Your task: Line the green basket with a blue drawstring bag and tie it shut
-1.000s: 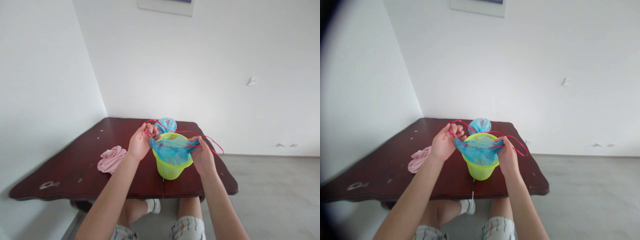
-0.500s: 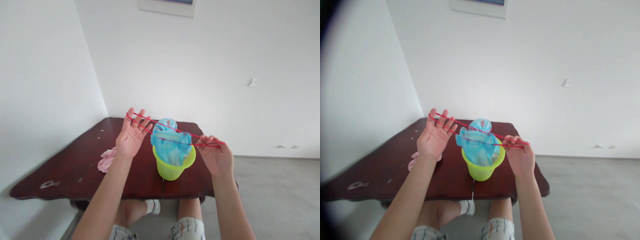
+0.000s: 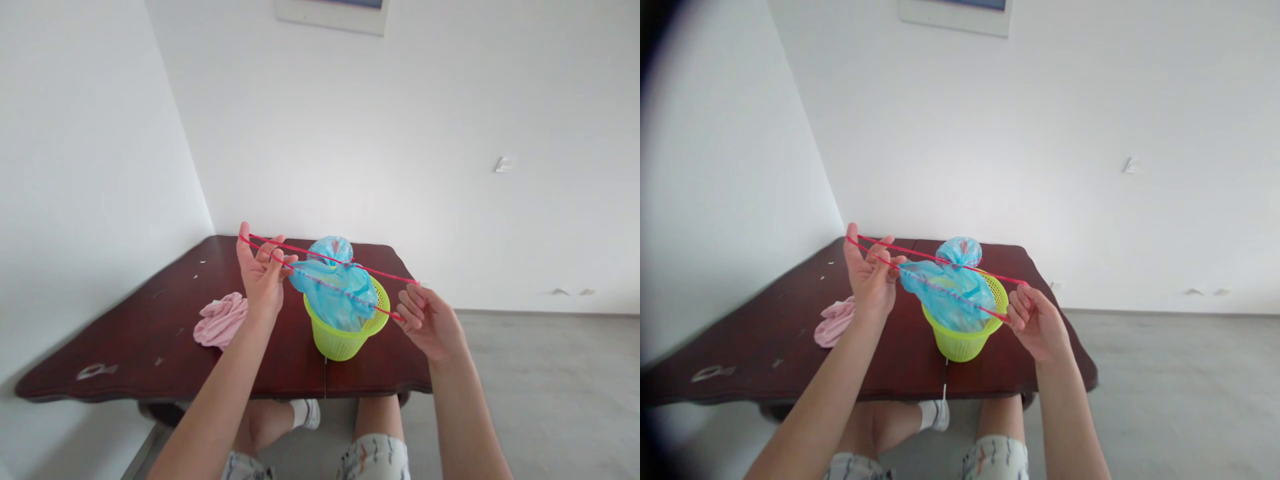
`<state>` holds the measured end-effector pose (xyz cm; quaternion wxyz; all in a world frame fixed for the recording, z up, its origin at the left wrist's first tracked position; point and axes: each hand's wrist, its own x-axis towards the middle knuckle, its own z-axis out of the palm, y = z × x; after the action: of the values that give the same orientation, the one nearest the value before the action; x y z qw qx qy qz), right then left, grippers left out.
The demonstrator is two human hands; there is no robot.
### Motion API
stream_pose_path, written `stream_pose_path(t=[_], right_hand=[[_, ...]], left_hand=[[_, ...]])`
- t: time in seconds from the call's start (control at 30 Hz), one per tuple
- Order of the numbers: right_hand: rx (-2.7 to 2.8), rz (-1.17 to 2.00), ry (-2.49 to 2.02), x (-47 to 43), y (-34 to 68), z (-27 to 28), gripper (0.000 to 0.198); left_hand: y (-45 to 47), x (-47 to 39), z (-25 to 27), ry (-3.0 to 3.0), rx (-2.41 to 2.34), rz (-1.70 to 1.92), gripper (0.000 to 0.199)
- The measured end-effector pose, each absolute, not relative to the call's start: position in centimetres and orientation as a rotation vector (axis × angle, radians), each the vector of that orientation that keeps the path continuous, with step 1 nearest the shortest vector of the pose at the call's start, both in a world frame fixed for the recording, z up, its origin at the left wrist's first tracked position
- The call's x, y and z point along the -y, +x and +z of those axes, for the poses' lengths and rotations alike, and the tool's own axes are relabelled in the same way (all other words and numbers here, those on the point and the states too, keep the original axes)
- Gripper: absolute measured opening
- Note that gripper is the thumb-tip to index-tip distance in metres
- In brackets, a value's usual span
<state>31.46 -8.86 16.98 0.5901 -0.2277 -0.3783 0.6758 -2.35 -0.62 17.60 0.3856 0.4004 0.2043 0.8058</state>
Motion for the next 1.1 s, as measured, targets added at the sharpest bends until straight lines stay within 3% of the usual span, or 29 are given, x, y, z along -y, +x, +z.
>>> stream_pose_path(t=[0.2, 0.33, 0.47, 0.63, 0.77, 0.9, 1.1], right_hand=[[0.805, 1.553, -0.387, 9.3, 30.8, 16.8, 0.040], [0.723, 1.367, -0.275, 9.7, 30.7, 16.8, 0.004], [0.766, 1.153, -0.342, 10.3, 30.7, 17.0, 0.049], [0.826, 0.931, -0.421, 10.3, 29.1, 17.7, 0.063], [0.940, 0.723, -0.456, 9.4, 27.1, 17.7, 0.087], [0.860, 0.472, -0.543, 8.8, 24.7, 17.9, 0.083], [0.905, 0.462, -0.490, 8.5, 21.2, 19.7, 0.077]], left_hand=[[-0.7, 1.0, 16.8, 0.955, -0.378, 1.931, 0.112], [-0.5, 1.5, 16.3, 0.947, -0.292, 1.754, 0.096], [-1.4, 1.5, 16.4, 0.950, -0.286, 1.811, 0.073], [-1.8, 2.0, 17.4, 0.979, -0.374, 2.042, 0.071], [-0.8, 2.9, 18.1, 0.973, -0.490, 2.253, 0.073], [0.7, 3.9, 18.3, 0.899, -0.488, 2.343, 0.075], [3.1, 5.2, 19.9, 0.836, -0.270, 2.116, 0.047]])
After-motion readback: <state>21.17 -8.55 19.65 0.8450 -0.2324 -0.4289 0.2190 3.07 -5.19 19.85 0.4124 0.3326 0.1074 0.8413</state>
